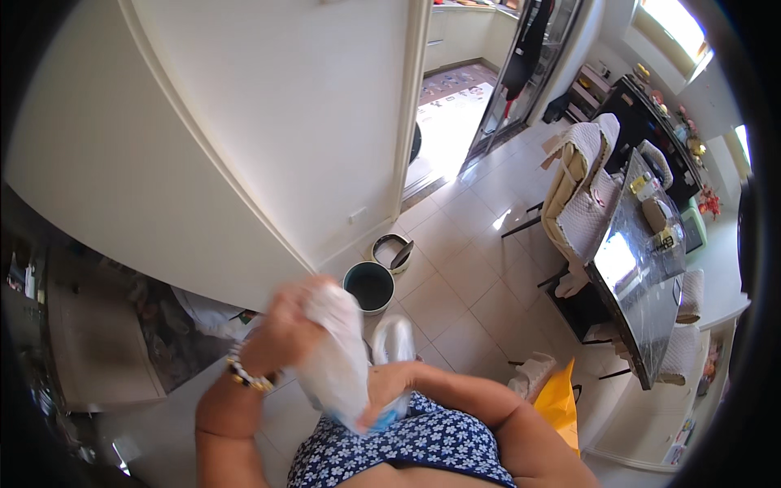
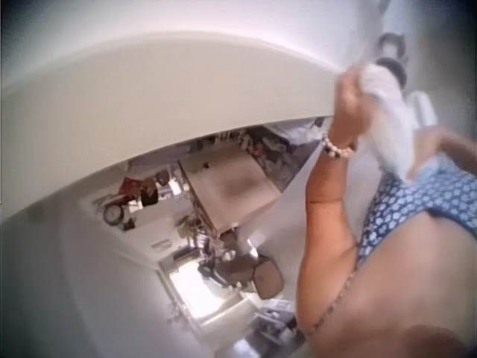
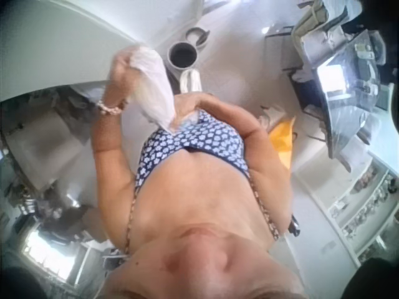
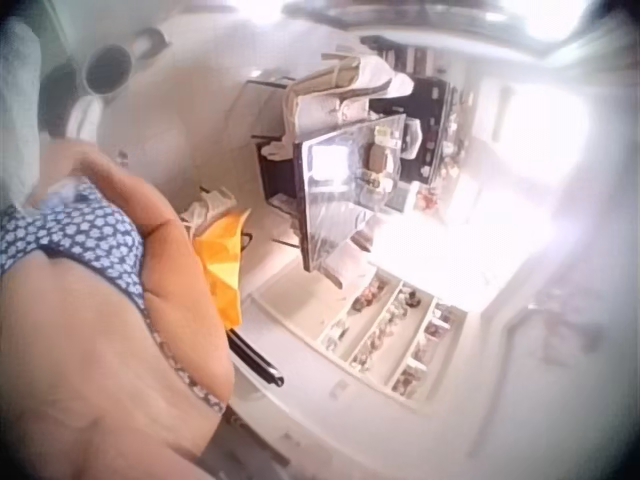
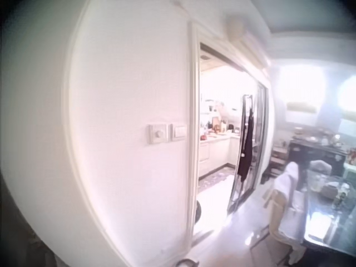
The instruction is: The person organizes household items by handling plastic bags, a red bag, and a yellow bag. They place items into a trash bin and arrange bags on a dining table. The person also picks up a mug and a spoon in the kitchen.
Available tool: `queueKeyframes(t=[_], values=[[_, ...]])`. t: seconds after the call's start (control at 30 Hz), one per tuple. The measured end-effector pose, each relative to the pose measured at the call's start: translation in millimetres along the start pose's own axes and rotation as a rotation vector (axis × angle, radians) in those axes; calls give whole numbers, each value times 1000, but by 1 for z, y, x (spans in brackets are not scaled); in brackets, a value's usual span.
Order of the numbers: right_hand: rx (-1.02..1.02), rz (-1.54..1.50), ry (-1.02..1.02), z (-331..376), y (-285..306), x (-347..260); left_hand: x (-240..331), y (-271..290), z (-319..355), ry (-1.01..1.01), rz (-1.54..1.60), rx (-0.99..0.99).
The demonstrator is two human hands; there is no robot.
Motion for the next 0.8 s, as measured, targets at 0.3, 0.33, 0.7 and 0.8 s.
queueKeyframes(t=[0.3, 0.33, 0.7, 0.8], values=[[627, -535, -44, 125, 75, 71, -142, 155, 38, 143, -210, 397], [854, -758, 34, 128, 85, 33, -175, 143, 41, 338, 28, 373], [952, 108, -245, 75, 203, 136, -336, -43, 131, 961, 213, 424], [890, 316, -229, 12, 216, 188, -359, -79, 122, 971, 268, 433]])
Point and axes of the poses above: each hand's wrist, its own z-axis away from the middle knuckle, its own y-axis out of the back of the hand, x = y × z, the point moved 7 cm from there along -z, towards the middle knuckle, and after that the axes turned 2 degrees about -z, right-handed, at the moved point
